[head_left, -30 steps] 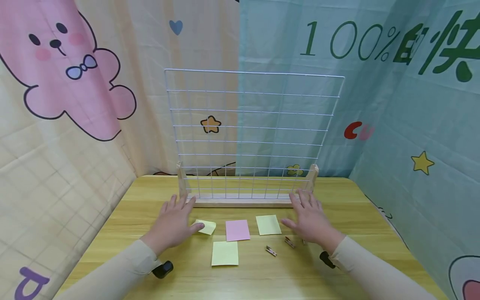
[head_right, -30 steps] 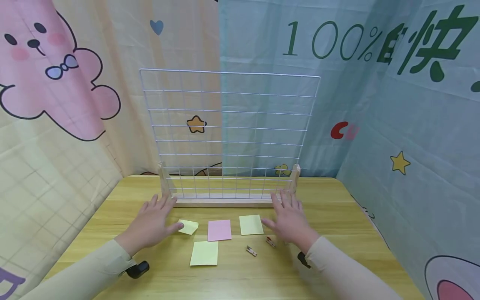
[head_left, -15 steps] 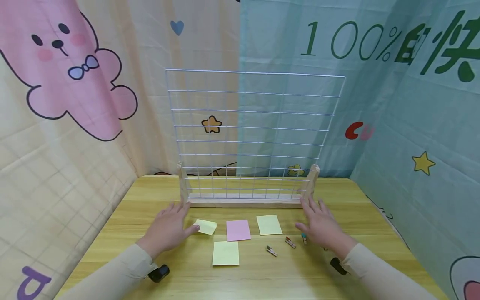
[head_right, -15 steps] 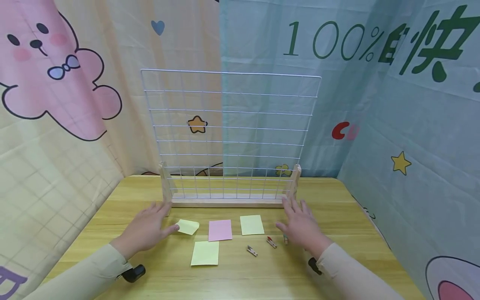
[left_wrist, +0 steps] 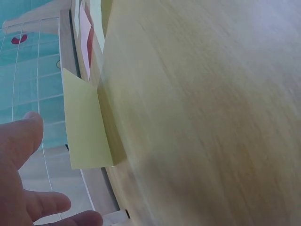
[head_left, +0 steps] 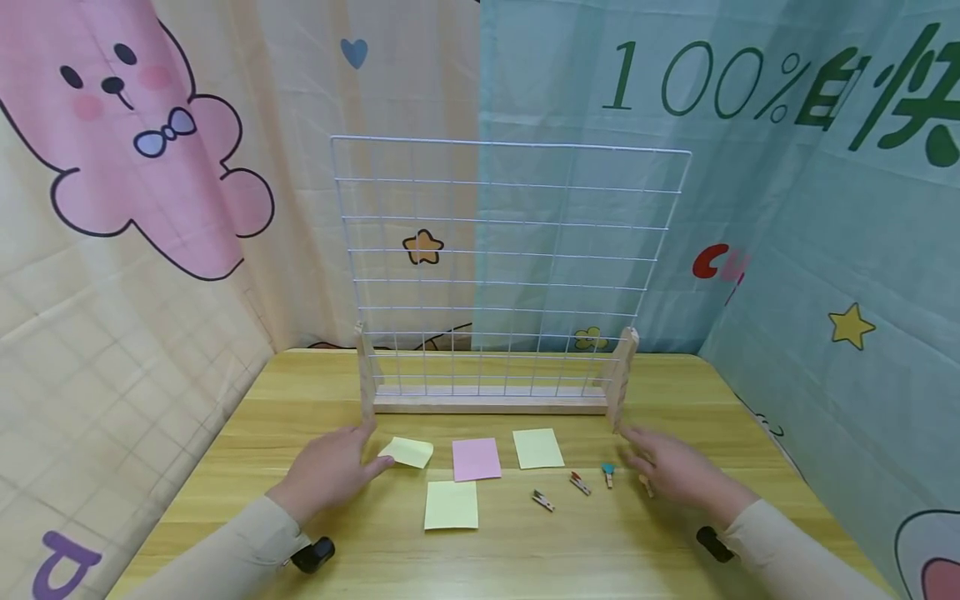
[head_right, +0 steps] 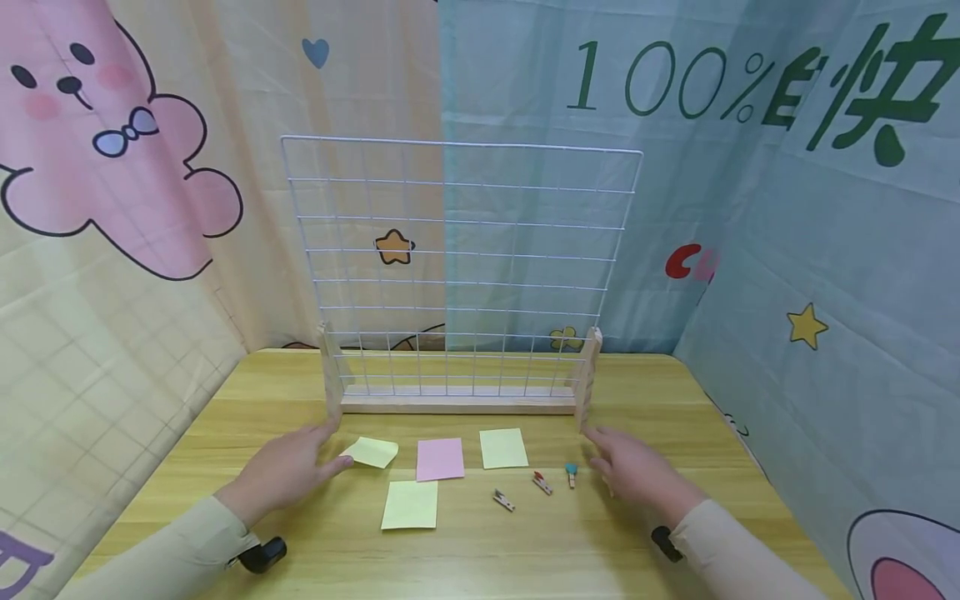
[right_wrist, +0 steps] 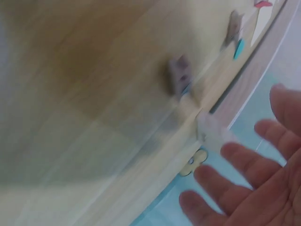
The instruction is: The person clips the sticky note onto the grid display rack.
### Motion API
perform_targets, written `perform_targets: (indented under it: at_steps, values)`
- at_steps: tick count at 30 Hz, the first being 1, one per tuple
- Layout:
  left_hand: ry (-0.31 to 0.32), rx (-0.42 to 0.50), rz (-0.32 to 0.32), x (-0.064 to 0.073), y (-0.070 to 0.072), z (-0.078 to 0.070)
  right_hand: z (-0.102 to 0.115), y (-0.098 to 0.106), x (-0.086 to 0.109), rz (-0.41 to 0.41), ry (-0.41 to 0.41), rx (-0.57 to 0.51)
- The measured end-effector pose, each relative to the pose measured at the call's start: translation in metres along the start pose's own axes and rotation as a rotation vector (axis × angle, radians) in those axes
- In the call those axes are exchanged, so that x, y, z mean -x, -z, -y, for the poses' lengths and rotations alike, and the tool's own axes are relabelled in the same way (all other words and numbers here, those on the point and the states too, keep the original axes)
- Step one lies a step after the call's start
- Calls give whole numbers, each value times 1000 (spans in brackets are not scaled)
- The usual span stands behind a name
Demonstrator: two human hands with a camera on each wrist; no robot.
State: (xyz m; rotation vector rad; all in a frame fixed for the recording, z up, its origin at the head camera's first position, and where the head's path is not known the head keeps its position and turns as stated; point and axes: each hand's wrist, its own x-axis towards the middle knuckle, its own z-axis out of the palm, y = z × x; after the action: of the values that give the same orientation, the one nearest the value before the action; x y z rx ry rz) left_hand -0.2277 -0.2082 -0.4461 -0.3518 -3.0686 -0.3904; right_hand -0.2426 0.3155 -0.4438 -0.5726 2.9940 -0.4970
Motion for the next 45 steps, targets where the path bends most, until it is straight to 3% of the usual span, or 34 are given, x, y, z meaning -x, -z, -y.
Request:
perform_targets:
  at_steps: [9,16,22,32,45]
  values:
    - [38,115,63,-6,-4,-1,-20,4,14,40,57,6]
    - [75,172,77,-13,-14,3,-25,3,17,44,33,-3]
    - [60,214,72,-19,-16,-2,-26,0,17,42,1,17]
    - [64,227,88,-26,-16,-10,-25,-4,17,75,-50,28]
    - [98,256,101,-31,-19,-9,-17,-7,15,88,-69,36]
